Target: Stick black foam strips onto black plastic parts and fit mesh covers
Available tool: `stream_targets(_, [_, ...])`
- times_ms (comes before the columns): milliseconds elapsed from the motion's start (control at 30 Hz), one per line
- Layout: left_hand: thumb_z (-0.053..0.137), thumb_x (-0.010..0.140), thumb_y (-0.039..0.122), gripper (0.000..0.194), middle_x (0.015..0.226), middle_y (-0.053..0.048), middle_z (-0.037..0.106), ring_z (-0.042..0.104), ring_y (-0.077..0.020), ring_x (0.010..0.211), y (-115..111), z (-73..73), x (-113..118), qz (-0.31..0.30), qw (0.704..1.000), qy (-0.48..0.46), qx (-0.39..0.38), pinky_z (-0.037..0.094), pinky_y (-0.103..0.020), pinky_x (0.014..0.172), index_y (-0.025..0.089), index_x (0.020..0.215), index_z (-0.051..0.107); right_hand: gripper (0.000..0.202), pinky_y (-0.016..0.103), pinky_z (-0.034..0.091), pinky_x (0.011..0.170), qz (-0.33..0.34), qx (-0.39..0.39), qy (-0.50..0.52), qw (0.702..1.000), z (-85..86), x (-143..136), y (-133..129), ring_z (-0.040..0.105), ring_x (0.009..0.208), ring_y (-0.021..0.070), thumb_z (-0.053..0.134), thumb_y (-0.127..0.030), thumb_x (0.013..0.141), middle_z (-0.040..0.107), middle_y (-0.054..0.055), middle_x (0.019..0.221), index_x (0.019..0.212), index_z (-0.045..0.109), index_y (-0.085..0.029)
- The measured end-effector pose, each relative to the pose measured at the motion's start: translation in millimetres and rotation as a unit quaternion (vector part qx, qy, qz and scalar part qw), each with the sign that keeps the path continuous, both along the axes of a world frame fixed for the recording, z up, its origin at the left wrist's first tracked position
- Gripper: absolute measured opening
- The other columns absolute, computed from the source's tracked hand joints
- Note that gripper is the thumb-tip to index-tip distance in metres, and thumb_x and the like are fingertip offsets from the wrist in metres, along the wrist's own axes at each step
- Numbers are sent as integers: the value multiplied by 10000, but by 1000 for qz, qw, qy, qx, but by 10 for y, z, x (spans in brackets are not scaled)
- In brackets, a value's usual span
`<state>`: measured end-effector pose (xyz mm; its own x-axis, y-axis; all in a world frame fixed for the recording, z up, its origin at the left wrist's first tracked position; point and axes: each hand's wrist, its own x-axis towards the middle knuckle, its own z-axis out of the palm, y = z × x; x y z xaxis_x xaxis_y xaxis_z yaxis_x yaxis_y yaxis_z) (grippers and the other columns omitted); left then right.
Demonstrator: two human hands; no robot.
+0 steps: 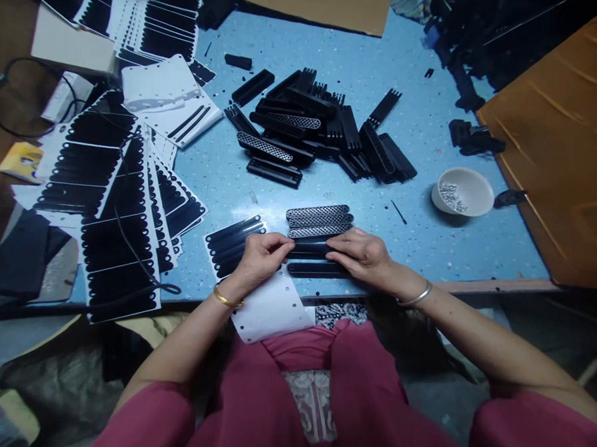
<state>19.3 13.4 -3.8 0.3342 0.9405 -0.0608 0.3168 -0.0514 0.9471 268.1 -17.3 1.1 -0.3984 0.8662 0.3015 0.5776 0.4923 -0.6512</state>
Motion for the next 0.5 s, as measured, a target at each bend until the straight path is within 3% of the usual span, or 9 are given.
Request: stream_targets(500, [668,797,242,145,539,-19,654,557,-100,452,8,-5,3,3,1000,-6,-8,415,-187,442,122,742,729,160,387,568,746,-33,30,40,998,-98,-25,-29,694,780,198,623,-209,876,763,75,873,959,760,-205])
